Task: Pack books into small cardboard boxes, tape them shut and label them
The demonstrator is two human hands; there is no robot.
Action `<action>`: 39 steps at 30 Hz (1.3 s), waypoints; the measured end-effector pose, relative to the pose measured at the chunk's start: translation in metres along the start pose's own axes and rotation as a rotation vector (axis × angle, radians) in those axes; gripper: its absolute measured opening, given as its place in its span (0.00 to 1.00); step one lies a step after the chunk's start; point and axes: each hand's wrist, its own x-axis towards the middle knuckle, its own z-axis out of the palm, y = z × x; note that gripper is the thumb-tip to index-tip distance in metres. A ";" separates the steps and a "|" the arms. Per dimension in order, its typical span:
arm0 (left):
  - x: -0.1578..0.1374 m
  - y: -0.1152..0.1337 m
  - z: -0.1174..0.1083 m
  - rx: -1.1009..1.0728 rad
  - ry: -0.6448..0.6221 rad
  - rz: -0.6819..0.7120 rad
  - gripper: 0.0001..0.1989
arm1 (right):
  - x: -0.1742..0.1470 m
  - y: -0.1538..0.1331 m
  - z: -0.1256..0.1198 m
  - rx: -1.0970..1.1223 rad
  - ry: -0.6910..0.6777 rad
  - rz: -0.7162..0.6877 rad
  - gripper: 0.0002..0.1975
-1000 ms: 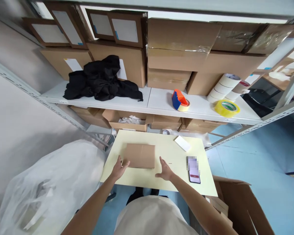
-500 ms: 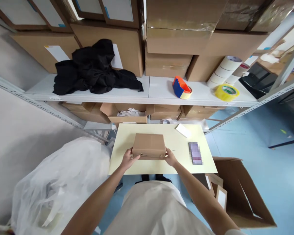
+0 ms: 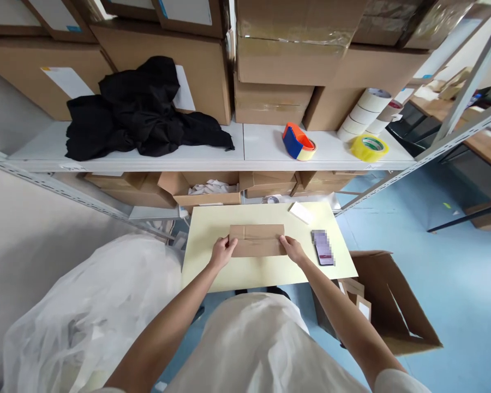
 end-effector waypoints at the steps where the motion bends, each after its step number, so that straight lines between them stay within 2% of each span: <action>1: 0.001 -0.001 0.002 -0.002 -0.002 -0.007 0.17 | 0.002 0.002 0.002 0.012 -0.016 0.011 0.27; 5: 0.004 -0.009 0.010 -0.003 -0.024 -0.044 0.15 | 0.011 0.013 0.012 0.016 -0.077 0.065 0.24; 11: 0.005 -0.016 0.013 -0.006 -0.088 -0.111 0.16 | 0.020 0.021 0.015 0.000 -0.081 0.059 0.23; 14: 0.006 -0.016 0.015 -0.010 -0.082 -0.151 0.23 | 0.021 0.023 0.013 0.032 -0.095 0.083 0.24; 17: 0.007 -0.014 0.015 0.004 -0.013 -0.165 0.30 | 0.022 0.026 0.012 0.056 -0.115 0.122 0.26; 23: 0.012 0.009 0.008 0.172 0.086 0.082 0.29 | 0.022 0.033 0.014 0.106 -0.133 0.110 0.31; 26: 0.019 0.032 0.009 0.245 0.077 0.207 0.28 | 0.026 0.042 0.003 0.052 -0.052 0.039 0.30; 30: 0.046 0.073 0.028 0.300 -0.038 0.321 0.24 | 0.058 0.062 -0.029 -0.203 0.155 -0.065 0.24; 34: 0.091 0.119 0.069 0.345 -0.249 0.372 0.21 | 0.120 0.084 -0.061 -0.439 0.180 -0.131 0.21; 37: 0.127 0.144 0.109 0.420 -0.484 0.291 0.22 | 0.163 0.097 -0.068 -0.513 0.166 -0.067 0.26; 39: 0.146 0.150 0.135 0.464 -0.578 0.209 0.23 | 0.180 0.105 -0.065 -0.543 0.154 -0.059 0.27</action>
